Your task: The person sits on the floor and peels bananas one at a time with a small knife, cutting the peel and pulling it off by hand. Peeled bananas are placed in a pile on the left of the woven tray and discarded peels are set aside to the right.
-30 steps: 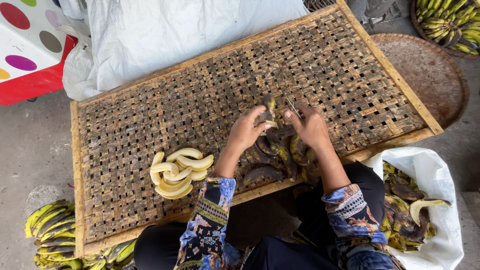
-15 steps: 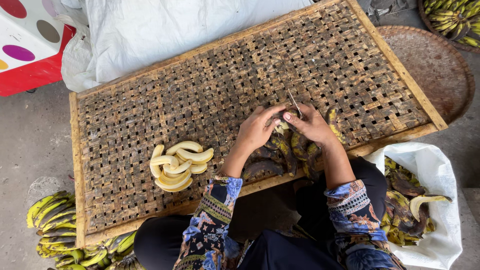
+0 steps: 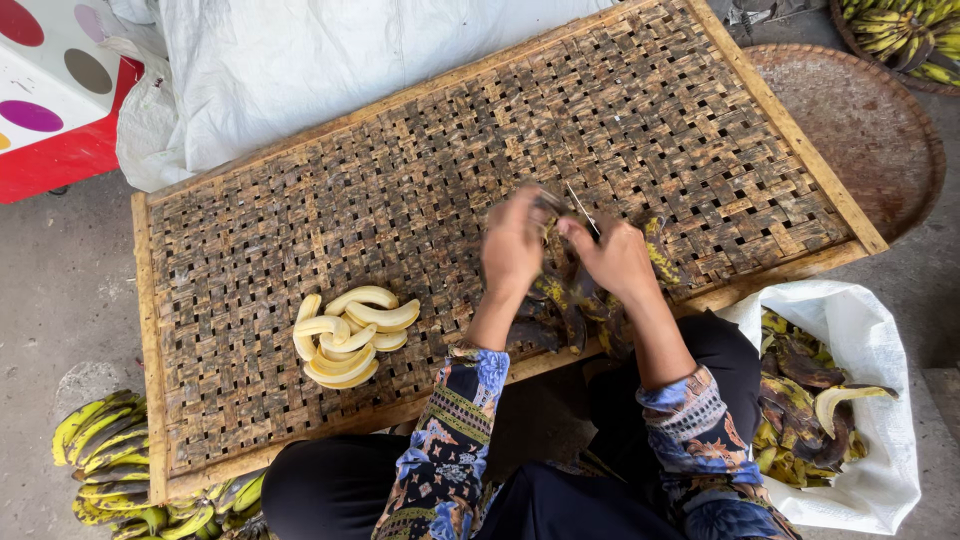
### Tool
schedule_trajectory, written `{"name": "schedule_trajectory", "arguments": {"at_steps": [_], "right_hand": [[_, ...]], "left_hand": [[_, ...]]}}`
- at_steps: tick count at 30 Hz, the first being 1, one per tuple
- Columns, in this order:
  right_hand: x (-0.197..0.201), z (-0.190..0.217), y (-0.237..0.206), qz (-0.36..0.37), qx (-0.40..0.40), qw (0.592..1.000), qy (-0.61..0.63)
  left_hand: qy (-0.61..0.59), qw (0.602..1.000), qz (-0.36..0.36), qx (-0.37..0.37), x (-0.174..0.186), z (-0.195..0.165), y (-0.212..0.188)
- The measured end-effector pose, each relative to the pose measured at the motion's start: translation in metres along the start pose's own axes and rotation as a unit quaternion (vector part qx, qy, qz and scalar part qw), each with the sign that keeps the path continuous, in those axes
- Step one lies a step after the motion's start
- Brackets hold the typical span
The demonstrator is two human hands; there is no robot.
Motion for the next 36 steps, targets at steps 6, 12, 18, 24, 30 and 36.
{"name": "schedule_trajectory", "arguments": {"at_steps": [6,12,18,24,30,36], "right_hand": [[0.014,-0.022,-0.005,0.026,-0.038,0.998,0.042],[-0.01,0.017,-0.015,-0.07,0.229,0.97,0.048],[-0.043,0.034,-0.036,0.051,0.186,0.977,0.087],[-0.041,0.046,-0.038,0.067,0.116,0.99,0.034],[-0.025,0.047,-0.044,0.102,0.11,0.973,0.174],[-0.031,0.041,-0.002,-0.053,0.115,0.992,0.018]], "left_hand": [[-0.478,0.85,-0.086,0.203,0.036,0.041,0.041],[-0.661,0.675,-0.003,0.329,0.023,0.017,0.013],[-0.719,0.658,-0.092,0.205,0.002,0.015,-0.001],[-0.479,0.852,-0.211,-0.019,0.011,0.014,0.003],[-0.452,0.857,-0.239,0.055,0.069,0.05,0.036],[-0.538,0.81,-0.219,0.082,0.053,0.067,0.002]]}}
Point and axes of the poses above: each hand's wrist, its own y-axis towards the middle knuckle, its own x-axis out of the back of the hand, z = x × y, the point moved 3 cm from there along y, towards the middle knuckle, and after that the axes turned 5 degrees about y, right-handed, at the moved point
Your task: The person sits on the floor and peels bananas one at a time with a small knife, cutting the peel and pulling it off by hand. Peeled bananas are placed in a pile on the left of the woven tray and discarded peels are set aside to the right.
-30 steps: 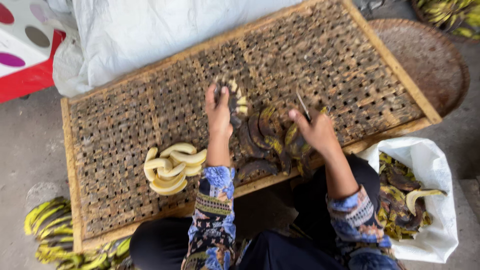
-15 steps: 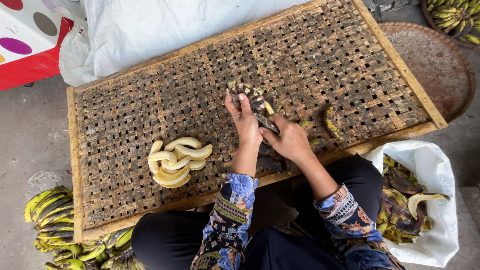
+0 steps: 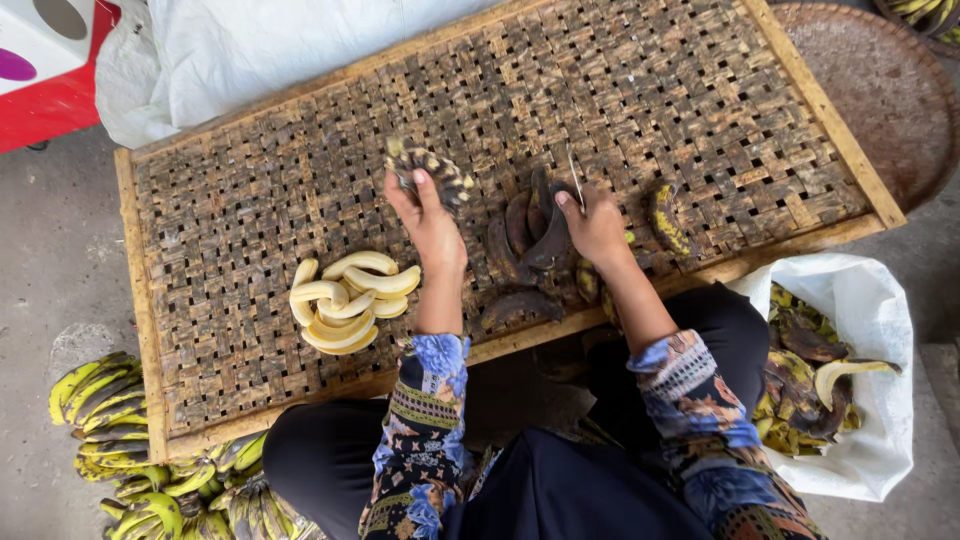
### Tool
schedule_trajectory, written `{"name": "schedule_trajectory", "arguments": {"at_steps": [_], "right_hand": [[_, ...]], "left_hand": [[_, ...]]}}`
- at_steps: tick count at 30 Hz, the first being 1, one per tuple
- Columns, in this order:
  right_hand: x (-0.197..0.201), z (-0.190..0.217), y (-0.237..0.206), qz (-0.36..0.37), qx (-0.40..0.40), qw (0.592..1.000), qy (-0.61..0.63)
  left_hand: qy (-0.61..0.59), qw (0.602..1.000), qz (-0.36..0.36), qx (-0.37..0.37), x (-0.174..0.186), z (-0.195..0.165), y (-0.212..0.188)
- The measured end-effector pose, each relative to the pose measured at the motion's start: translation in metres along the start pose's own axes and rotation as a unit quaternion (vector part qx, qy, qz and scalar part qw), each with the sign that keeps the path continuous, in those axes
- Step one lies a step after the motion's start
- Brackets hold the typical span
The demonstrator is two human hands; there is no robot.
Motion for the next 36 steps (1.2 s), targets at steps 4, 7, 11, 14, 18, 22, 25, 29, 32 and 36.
{"name": "schedule_trajectory", "arguments": {"at_steps": [4,7,11,14,18,22,25,29,32,36], "right_hand": [[-0.003,-0.001,-0.008,-0.032,-0.036,0.995,0.086],[0.003,-0.005,-0.025,0.042,-0.097,0.973,0.204],[0.024,-0.01,-0.054,0.166,-0.039,0.927,0.333],[0.05,-0.034,-0.087,0.165,-0.084,0.885,0.428],[0.133,-0.086,-0.148,-0.031,-0.119,0.857,0.5],[0.219,-0.137,-0.208,-0.215,-0.207,0.905,0.304],[0.237,-0.166,-0.219,-0.13,-0.187,0.953,0.202],[0.203,-0.208,-0.225,-0.038,-0.395,0.907,-0.14],[0.173,-0.214,-0.22,-0.089,-0.35,0.897,-0.255],[0.154,-0.208,-0.21,-0.125,-0.27,0.907,-0.299]], "left_hand": [[-0.001,0.988,0.0,0.152,0.014,0.023,-0.037],[-0.015,0.975,0.053,0.215,0.01,0.033,-0.068],[-0.06,0.965,0.181,0.18,-0.028,0.029,-0.12],[0.112,0.958,0.263,-0.004,-0.047,0.002,-0.145],[0.158,0.917,0.303,-0.208,-0.037,-0.031,-0.158],[0.238,0.75,0.599,-0.15,0.022,-0.006,-0.165],[0.376,0.658,0.651,-0.034,0.066,0.047,-0.186],[0.608,0.398,0.67,0.151,0.12,0.11,-0.197],[0.687,0.344,0.561,0.308,0.137,0.122,-0.185],[0.722,0.433,0.424,0.334,0.144,0.125,-0.186]]}}
Point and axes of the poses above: each hand's wrist, its own y-axis towards the middle knuckle, its own x-axis out of the back of the hand, z = x × y, the point moved 3 cm from there along y, towards the middle knuckle, and after that the axes turned 5 degrees about y, right-handed, at the moved point
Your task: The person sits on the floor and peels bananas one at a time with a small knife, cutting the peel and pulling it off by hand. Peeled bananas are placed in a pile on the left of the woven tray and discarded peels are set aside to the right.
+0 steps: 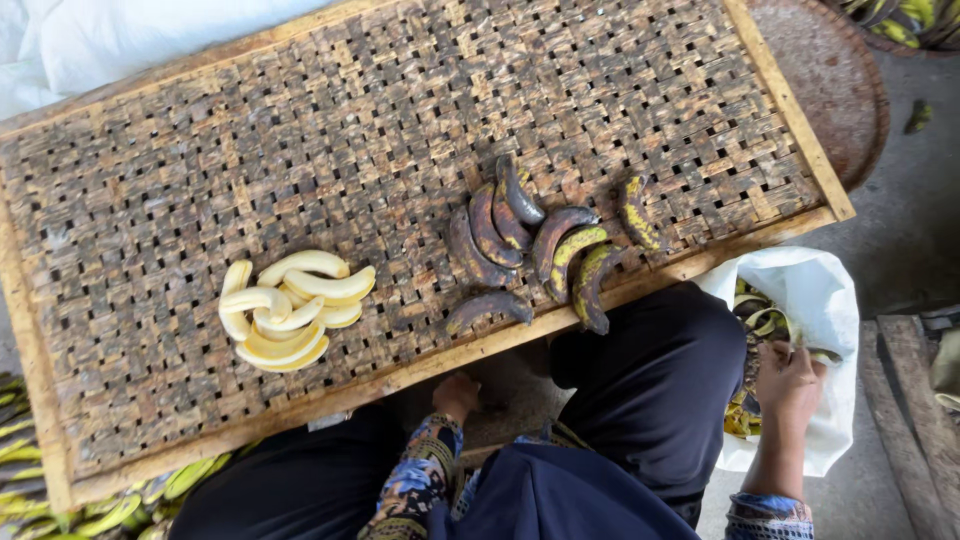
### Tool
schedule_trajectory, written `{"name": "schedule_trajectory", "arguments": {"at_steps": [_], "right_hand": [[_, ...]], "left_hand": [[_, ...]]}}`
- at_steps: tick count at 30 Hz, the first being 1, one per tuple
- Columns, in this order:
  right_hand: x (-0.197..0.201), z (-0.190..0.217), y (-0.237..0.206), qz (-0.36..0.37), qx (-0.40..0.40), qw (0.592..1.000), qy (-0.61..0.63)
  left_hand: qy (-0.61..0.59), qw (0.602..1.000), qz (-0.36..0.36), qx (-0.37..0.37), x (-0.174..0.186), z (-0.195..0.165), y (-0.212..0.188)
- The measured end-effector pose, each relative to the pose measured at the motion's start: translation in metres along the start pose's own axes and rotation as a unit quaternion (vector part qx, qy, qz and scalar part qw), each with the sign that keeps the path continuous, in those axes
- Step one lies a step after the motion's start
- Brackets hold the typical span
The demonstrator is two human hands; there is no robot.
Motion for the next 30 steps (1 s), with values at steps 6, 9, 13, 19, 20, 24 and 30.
{"name": "schedule_trajectory", "arguments": {"at_steps": [6,9,13,19,20,24,30], "right_hand": [[-0.008,0.029,0.004,0.041,-0.026,0.998,0.044],[-0.016,0.05,0.002,0.04,0.091,0.995,0.019],[-0.027,0.064,0.0,0.062,0.245,0.965,0.065],[-0.034,0.042,0.01,0.056,-0.049,0.994,0.086],[-0.034,0.036,0.011,0.064,-0.117,0.989,0.066],[-0.02,0.023,0.014,-0.002,-0.11,0.99,0.083],[0.006,0.004,0.02,-0.066,-0.03,0.991,0.115]], "left_hand": [[0.031,0.996,0.055,-0.067,0.002,0.003,0.001],[0.074,0.984,0.103,-0.123,0.006,0.001,0.006],[-0.008,0.99,0.135,-0.036,0.006,0.004,0.012],[-0.038,0.988,0.147,-0.006,0.006,0.01,0.019],[-0.036,0.99,0.138,-0.016,0.007,0.009,0.02],[-0.092,0.993,0.051,-0.051,0.017,0.004,0.018],[-0.081,0.996,0.046,-0.014,0.01,0.006,0.006]]}}
Point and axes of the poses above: each hand's wrist, its own y-axis towards the middle knuckle, its own x-axis out of the back of the hand, z = x × y, the point moved 3 cm from there along y, towards the middle knuckle, and after that the axes turned 5 degrees about y, right-handed, at the moved point
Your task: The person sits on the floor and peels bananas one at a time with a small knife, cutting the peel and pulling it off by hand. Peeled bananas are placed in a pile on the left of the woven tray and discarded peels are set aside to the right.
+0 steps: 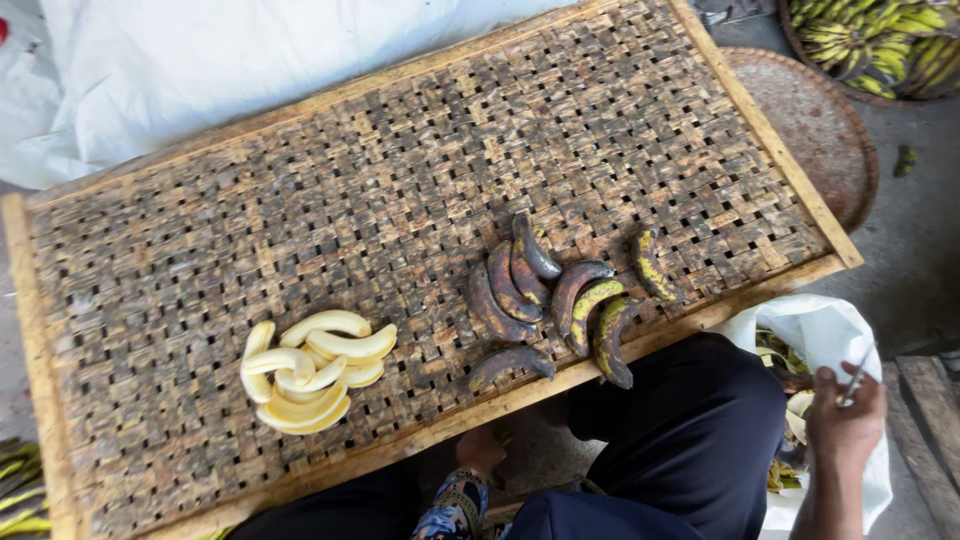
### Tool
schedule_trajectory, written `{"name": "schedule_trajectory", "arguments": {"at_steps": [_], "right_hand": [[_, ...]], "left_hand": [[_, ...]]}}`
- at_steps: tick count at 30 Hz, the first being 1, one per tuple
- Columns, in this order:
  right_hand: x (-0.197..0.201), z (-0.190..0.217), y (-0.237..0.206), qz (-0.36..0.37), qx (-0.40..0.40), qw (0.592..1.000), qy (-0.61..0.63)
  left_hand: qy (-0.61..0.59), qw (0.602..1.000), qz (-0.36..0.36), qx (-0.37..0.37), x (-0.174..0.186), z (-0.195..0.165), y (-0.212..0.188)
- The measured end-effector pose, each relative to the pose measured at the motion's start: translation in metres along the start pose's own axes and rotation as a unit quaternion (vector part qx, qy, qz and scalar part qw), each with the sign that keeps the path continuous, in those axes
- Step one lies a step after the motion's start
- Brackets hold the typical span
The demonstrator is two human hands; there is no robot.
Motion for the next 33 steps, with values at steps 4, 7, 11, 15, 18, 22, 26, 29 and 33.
{"name": "schedule_trajectory", "arguments": {"at_steps": [4,7,11,15,18,22,26,29,33], "right_hand": [[0.012,0.015,0.002,-0.007,0.045,0.991,0.128],[0.011,0.052,0.007,0.021,0.042,0.963,0.266],[0.012,0.124,0.009,0.085,0.105,0.922,0.362],[0.012,0.197,-0.011,0.229,0.27,0.866,0.353],[-0.007,0.24,-0.028,0.404,0.223,0.804,0.376],[-0.031,0.272,-0.066,0.529,0.168,0.717,0.422],[-0.046,0.281,-0.099,0.55,0.251,0.701,0.377],[-0.058,0.283,-0.107,0.564,0.23,0.717,0.338],[-0.068,0.293,-0.104,0.545,0.208,0.769,0.261]], "left_hand": [[0.144,0.967,-0.027,-0.209,0.009,-0.022,-0.013],[0.15,0.955,-0.061,-0.247,0.013,-0.033,-0.036],[0.111,0.926,-0.155,-0.326,0.041,-0.054,-0.093],[-0.104,0.915,-0.16,-0.356,0.085,-0.054,-0.137],[-0.285,0.862,-0.174,-0.383,0.124,-0.053,-0.142],[-0.53,0.77,-0.167,-0.316,0.155,-0.049,-0.111],[-0.652,0.687,-0.139,-0.288,0.145,-0.036,-0.076],[-0.517,0.773,-0.183,-0.318,0.131,-0.032,-0.063],[-0.283,0.838,-0.336,-0.323,0.12,-0.039,-0.072]]}}
Point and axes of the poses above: each hand's wrist, its own y-axis towards the middle knuckle, its own x-axis out of the back of the hand, z = x × y, the point moved 3 cm from there along y, towards the middle knuckle, and after that the axes turned 5 degrees about y, right-handed, at the moved point
